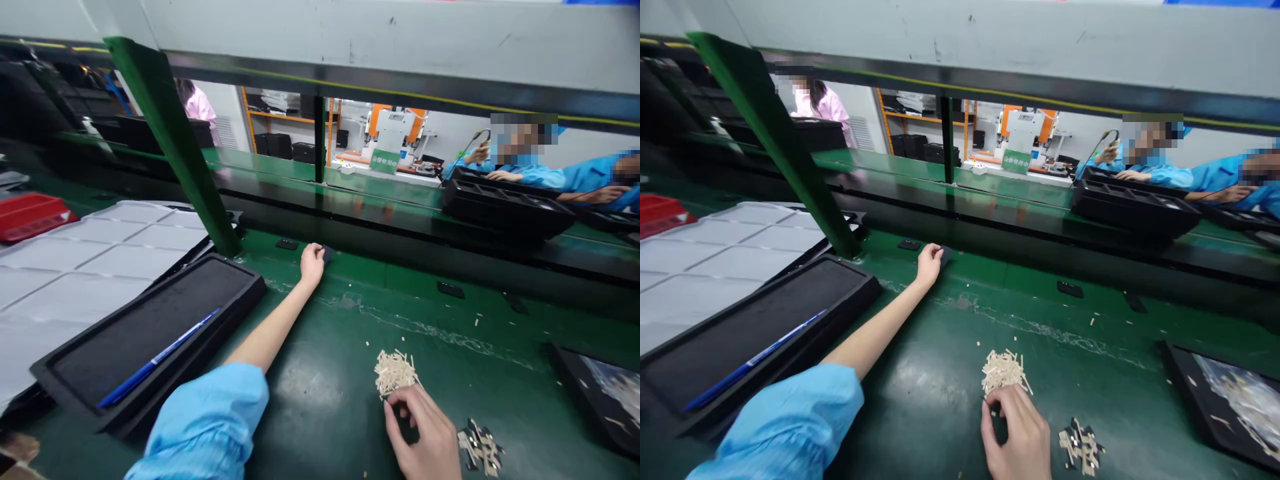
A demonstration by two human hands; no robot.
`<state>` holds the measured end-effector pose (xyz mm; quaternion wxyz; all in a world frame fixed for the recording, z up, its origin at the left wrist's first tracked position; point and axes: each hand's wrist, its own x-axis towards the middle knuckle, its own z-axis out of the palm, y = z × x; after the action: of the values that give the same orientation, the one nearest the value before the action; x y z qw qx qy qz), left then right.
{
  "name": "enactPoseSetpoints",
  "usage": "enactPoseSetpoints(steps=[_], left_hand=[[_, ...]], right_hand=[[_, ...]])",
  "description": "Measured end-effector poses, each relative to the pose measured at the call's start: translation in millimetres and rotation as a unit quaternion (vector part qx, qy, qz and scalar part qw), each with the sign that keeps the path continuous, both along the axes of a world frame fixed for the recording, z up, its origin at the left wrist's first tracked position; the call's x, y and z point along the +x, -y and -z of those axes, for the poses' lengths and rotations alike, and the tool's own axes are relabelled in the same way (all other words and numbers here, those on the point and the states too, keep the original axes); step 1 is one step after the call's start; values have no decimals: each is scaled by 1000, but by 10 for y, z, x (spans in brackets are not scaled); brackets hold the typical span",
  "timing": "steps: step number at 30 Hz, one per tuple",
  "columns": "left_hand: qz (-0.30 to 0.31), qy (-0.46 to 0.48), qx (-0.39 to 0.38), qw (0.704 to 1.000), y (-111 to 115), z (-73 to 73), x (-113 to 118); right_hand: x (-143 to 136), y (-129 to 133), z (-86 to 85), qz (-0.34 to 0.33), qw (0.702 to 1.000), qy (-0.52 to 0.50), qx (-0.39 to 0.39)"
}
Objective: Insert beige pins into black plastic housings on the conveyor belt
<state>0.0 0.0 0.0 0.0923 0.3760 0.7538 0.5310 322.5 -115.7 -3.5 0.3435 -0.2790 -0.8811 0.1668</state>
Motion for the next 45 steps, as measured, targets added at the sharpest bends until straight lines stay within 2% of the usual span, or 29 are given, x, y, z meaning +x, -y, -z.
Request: enactPoseSetpoints(steps=[3, 7, 8, 9, 11, 12, 13, 23, 32, 41, 45], left_hand=[[95, 88, 31, 991, 304, -56, 533], [246, 194, 25, 950, 984, 14, 1289], [283, 229, 17, 931, 1155, 42, 1429], [333, 312, 12, 890, 1306, 68, 1540], [378, 400, 1, 835, 1529, 108, 1679], [387, 421, -3, 820, 1599, 119, 1714], [389, 424, -6, 818, 1643, 124, 1732], [375, 411, -29, 831, 1658, 27, 1722], [374, 360, -40, 854, 1679, 38, 1717], [374, 359, -36, 855, 1689, 26, 1704], [374, 358, -37, 855, 1688, 13, 1703]], right_hand=[[7, -12, -11, 45, 995, -8, -85], [17, -32, -62, 105, 958, -81, -253], [20, -40, -77, 111, 946, -107, -284], [23, -48, -90, 115, 935, -130, -309], [24, -61, -105, 110, 917, -163, -348], [22, -66, -107, 105, 910, -172, -363], [18, -67, -105, 100, 905, -175, -374], [-9, -8, -178, 124, 916, -137, -356], [-32, -20, -249, 141, 920, -99, -353], [-25, -11, -296, 135, 927, -84, -339], [-32, -4, -296, 137, 941, -60, -304]])
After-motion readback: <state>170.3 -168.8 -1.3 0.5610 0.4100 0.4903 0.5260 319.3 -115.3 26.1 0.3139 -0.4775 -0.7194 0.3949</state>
